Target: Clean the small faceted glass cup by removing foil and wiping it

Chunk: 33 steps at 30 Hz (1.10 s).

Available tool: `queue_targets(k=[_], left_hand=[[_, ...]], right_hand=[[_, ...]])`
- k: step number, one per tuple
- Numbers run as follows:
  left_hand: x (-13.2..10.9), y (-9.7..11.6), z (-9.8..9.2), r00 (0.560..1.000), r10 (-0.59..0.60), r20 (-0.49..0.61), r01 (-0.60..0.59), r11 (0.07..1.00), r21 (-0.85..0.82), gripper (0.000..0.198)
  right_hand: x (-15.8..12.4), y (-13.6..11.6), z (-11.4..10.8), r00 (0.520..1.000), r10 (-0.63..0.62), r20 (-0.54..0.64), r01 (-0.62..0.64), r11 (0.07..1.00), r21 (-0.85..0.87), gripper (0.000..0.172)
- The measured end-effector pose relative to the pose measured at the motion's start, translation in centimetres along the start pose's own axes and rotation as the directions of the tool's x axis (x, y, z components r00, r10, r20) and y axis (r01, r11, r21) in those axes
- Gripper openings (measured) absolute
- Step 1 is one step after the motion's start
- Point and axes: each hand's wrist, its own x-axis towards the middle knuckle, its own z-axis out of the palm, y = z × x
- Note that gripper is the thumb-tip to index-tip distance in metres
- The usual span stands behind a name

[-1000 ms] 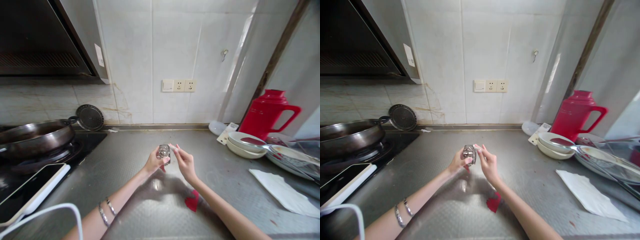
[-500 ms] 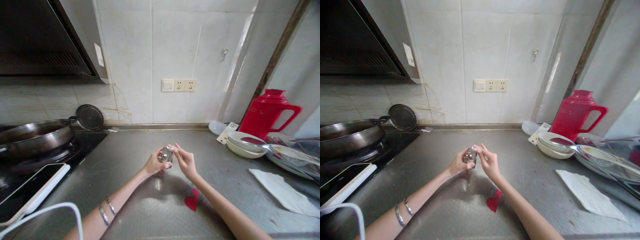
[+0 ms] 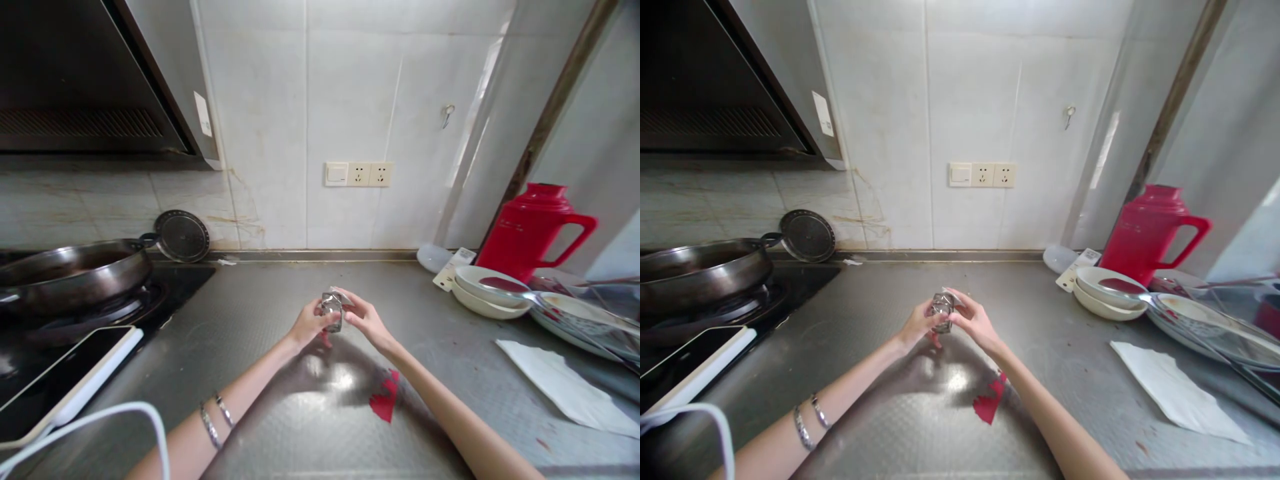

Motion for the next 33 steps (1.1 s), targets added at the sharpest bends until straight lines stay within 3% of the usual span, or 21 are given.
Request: queue_targets(k=[2,5,10,14,16,20,22,27,30,33], left_hand=[[0.1,0.1,-0.2,1.000,-0.019,0.009,0.019,1.000,-0.008,0.065],[0.3,0.1,-0.3,0.998,-0.051,0.029,0.052,0.999,-0.011,0.064],[0.2,0.1,-0.6,0.994,-0.072,0.079,0.072,0.997,-0.005,0.064],[0.5,0.3,-2.1,0.964,-0.059,0.258,0.055,0.998,0.022,0.082],[0.9,0.1,-2.8,0.956,-0.021,0.294,-0.004,0.997,0.082,0.091],[1.3,-1.0,-2.5,0.956,0.193,0.222,-0.241,0.946,0.215,0.117],[1.2,-1.6,-1.7,0.959,0.229,0.168,-0.264,0.936,0.234,0.123],[0.6,-2.4,-0.4,0.983,0.181,-0.014,-0.171,0.950,0.260,0.099],[0.5,-2.3,-0.2,0.973,0.220,-0.066,-0.192,0.938,0.289,0.084],[0.6,-2.2,-0.2,0.957,0.280,-0.077,-0.241,0.914,0.326,0.082]], right_hand=[[0.1,0.3,0.0,0.997,-0.023,0.070,0.019,0.998,0.054,0.080],[0.1,1.0,0.3,0.996,-0.044,0.079,0.041,0.998,0.038,0.090],[-0.2,1.2,1.2,1.000,-0.002,-0.011,0.002,1.000,0.000,0.081],[0.0,0.7,1.3,0.994,0.088,-0.066,-0.082,0.993,0.086,0.076],[0.1,0.4,1.2,0.987,0.121,-0.108,-0.110,0.989,0.104,0.071],[0.3,-0.1,1.3,0.975,0.157,-0.160,-0.139,0.983,0.117,0.066],[0.3,0.0,1.5,0.972,0.162,-0.169,-0.144,0.983,0.115,0.067],[0.1,0.7,2.0,0.985,0.131,-0.115,-0.121,0.989,0.090,0.073],[0.1,0.8,1.9,0.986,0.125,-0.114,-0.118,0.991,0.063,0.062],[0.1,0.7,1.5,0.982,0.143,-0.123,-0.138,0.989,0.044,0.052]])
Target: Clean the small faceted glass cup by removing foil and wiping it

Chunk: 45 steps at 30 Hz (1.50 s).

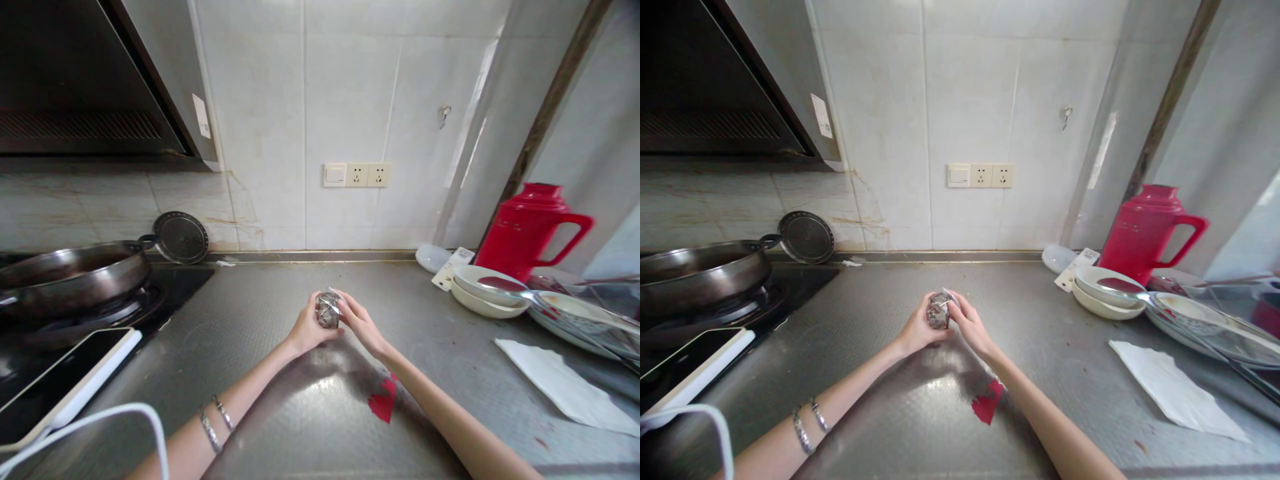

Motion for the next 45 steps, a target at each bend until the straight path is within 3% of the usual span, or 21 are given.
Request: queue_targets(k=[12,15,19,24,28,33,35,37,42,45], left_hand=[[-0.4,0.2,0.3,0.997,0.081,0.007,-0.081,0.990,0.113,0.085],[-0.5,0.3,0.6,0.995,0.100,0.000,-0.099,0.985,0.138,0.083],[-0.4,0.4,0.7,0.991,0.129,-0.025,-0.125,0.983,0.136,0.077],[-0.2,0.1,0.8,0.995,0.086,-0.049,-0.084,0.995,0.053,0.076],[-0.2,0.2,0.6,0.992,0.107,-0.064,-0.102,0.992,0.079,0.071],[-0.5,0.5,0.4,0.993,0.089,-0.081,-0.073,0.979,0.188,0.083],[-0.5,0.5,0.4,0.994,0.081,-0.079,-0.064,0.978,0.199,0.082],[-0.5,0.3,0.5,0.993,0.089,-0.080,-0.072,0.979,0.190,0.078],[-0.3,0.1,0.7,0.984,0.128,-0.121,-0.109,0.982,0.156,0.069],[-0.2,0.4,0.5,0.981,0.144,-0.127,-0.121,0.977,0.173,0.068]], right_hand=[[0.3,0.1,-0.8,0.977,-0.189,-0.102,0.154,0.946,-0.285,0.041],[-0.1,-0.1,-1.0,0.952,-0.305,-0.012,0.270,0.859,-0.435,0.036],[-0.5,-0.8,-0.9,0.858,-0.457,0.234,0.503,0.654,-0.566,0.037],[-0.8,-1.4,-0.4,0.779,-0.472,0.412,0.621,0.491,-0.611,0.042],[-0.6,-1.2,-0.6,0.789,-0.471,0.395,0.611,0.534,-0.584,0.041],[-0.2,-0.6,-1.1,0.907,-0.393,0.152,0.413,0.758,-0.505,0.035],[-0.3,-0.7,-0.9,0.931,-0.356,0.088,0.350,0.793,-0.498,0.035],[-0.5,-0.9,-0.5,0.914,-0.389,0.119,0.390,0.757,-0.523,0.035],[-0.8,-1.6,0.3,0.792,-0.484,0.371,0.607,0.559,-0.565,0.041],[-0.4,-1.6,0.3,0.783,-0.494,0.379,0.619,0.553,-0.558,0.041]])
